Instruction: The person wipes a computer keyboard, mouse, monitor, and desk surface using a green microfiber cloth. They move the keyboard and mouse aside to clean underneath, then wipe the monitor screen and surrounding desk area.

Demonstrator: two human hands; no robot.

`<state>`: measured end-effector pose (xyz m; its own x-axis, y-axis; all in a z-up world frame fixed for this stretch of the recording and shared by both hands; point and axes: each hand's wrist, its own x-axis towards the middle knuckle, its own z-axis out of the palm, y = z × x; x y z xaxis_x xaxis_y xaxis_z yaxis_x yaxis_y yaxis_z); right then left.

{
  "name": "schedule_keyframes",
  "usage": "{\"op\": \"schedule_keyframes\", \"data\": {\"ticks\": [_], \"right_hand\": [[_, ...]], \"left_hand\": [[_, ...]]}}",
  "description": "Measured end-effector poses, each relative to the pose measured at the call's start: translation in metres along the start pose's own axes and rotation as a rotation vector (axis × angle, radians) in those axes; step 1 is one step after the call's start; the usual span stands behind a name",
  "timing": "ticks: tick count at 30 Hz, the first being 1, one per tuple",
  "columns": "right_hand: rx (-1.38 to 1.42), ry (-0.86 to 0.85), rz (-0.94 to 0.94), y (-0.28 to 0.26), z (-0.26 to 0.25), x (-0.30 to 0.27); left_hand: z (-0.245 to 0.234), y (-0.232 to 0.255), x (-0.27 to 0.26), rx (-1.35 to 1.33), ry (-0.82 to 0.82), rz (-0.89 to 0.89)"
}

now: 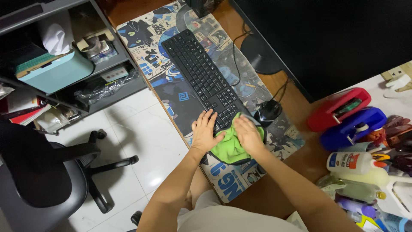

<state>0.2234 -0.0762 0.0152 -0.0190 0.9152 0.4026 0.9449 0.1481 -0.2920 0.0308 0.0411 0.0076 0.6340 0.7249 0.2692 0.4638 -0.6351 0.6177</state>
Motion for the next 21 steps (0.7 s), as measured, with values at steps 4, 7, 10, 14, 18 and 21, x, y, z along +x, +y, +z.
{"op": "schedule_keyframes", "data": {"ticks": [4,7,10,14,18,21], "right_hand": [[-0.134,0.038,0.202,0.001,0.01,0.019],[-0.118,0.079,0.208,0.002,0.017,0.029],[-0.096,0.056,0.186,0.002,0.021,0.039],[-0.107,0.067,0.296,-0.006,0.021,0.039],[-0.144,0.106,0.238,-0.004,0.015,0.048],[-0.163,0.003,0.063,0.007,0.004,0.051]], "left_hand": [[-0.001,0.001,0.0,0.03,-0.024,0.024],[0.0,0.004,-0.001,0.027,-0.021,0.024],[-0.002,0.003,0.001,0.018,-0.021,0.011],[-0.001,0.004,-0.003,0.006,-0.018,0.009],[-0.004,0.004,-0.001,-0.019,0.005,0.008],[-0.004,0.003,-0.001,-0.018,0.008,0.005]]}}
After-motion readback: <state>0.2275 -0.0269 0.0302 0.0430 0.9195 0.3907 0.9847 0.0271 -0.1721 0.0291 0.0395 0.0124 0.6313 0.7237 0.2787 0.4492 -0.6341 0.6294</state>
